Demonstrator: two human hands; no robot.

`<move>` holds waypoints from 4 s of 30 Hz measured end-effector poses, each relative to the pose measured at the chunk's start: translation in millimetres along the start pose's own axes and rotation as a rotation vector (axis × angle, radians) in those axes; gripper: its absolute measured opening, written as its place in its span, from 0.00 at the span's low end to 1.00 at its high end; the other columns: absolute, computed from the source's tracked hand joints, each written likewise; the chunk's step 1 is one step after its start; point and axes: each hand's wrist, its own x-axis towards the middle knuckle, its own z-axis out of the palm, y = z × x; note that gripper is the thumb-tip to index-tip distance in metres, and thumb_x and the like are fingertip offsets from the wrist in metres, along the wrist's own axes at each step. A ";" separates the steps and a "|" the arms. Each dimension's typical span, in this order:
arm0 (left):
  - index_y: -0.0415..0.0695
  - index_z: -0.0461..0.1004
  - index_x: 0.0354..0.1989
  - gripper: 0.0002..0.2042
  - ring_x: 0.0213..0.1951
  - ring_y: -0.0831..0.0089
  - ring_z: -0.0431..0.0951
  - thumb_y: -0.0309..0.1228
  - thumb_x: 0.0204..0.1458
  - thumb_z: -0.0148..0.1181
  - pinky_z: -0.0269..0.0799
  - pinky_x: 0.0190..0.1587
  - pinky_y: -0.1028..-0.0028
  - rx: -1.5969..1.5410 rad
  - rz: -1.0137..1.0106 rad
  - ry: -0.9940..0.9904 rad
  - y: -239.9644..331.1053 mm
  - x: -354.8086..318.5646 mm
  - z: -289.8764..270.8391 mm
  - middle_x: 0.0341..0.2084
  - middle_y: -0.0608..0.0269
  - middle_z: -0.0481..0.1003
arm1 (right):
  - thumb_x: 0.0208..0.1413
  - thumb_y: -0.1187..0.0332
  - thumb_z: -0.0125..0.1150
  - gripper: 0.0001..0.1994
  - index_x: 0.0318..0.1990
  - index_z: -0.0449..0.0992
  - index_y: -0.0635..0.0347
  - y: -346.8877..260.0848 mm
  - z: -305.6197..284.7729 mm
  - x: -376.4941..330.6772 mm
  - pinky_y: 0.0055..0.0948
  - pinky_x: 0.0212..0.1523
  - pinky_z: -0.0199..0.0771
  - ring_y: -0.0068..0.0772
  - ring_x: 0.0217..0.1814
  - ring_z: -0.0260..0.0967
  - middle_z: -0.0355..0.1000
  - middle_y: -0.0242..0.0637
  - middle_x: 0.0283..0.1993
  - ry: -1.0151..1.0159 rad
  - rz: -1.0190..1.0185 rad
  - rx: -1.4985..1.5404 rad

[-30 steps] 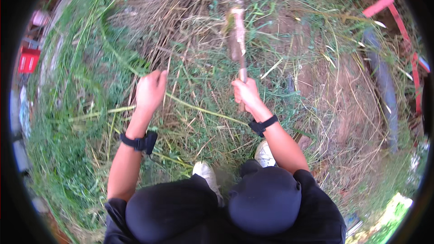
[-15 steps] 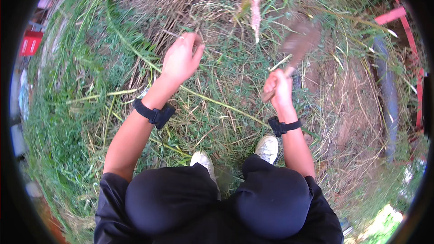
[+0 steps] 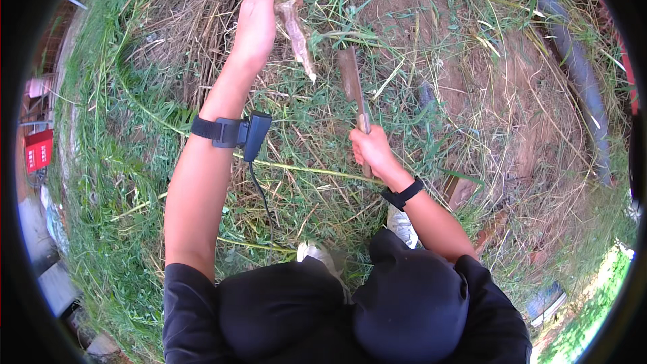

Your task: The person chops green plant stalks using a cleaver while sitting on the ground, handling the stalks by hand and cutting them into segments.

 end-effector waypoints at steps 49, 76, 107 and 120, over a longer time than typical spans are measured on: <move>0.35 0.71 0.24 0.14 0.27 0.47 0.75 0.34 0.55 0.53 0.69 0.35 0.55 -0.046 0.263 0.292 -1.4 -42.8 27.0 0.22 0.44 0.73 | 0.60 0.68 0.62 0.12 0.29 0.63 0.53 -157.9 9.3 -144.7 0.21 0.12 0.49 0.14 0.13 0.50 0.57 0.20 0.17 0.348 -0.043 -0.757; 0.39 0.64 0.18 0.16 0.27 0.72 0.67 0.29 0.59 0.41 0.64 0.34 0.71 -0.137 0.080 -0.020 7.8 -27.0 9.3 0.21 0.60 0.68 | 0.64 0.36 0.41 0.35 0.16 0.64 0.59 -215.0 17.4 147.0 0.33 0.16 0.57 0.28 0.11 0.56 0.58 0.29 0.12 -0.203 -0.109 -0.809; 0.37 0.72 0.52 0.17 0.52 0.60 0.75 0.19 0.57 0.42 0.69 0.56 0.66 0.843 -0.312 -0.222 108.1 16.3 20.0 0.46 0.50 0.75 | 0.55 0.65 0.63 0.18 0.49 0.73 0.67 -211.7 -136.1 81.8 0.36 0.38 0.72 0.35 0.33 0.71 0.70 0.39 0.28 -0.331 -0.351 -0.738; 0.37 0.69 0.55 0.23 0.53 0.53 0.75 0.44 0.60 0.55 0.68 0.58 0.59 1.675 -0.283 -0.150 147.5 -9.0 -1.0 0.50 0.47 0.75 | 0.59 0.69 0.60 0.07 0.36 0.66 0.58 -146.3 -69.7 185.3 0.24 0.12 0.59 0.18 0.14 0.58 0.61 0.25 0.19 -0.396 0.259 -0.210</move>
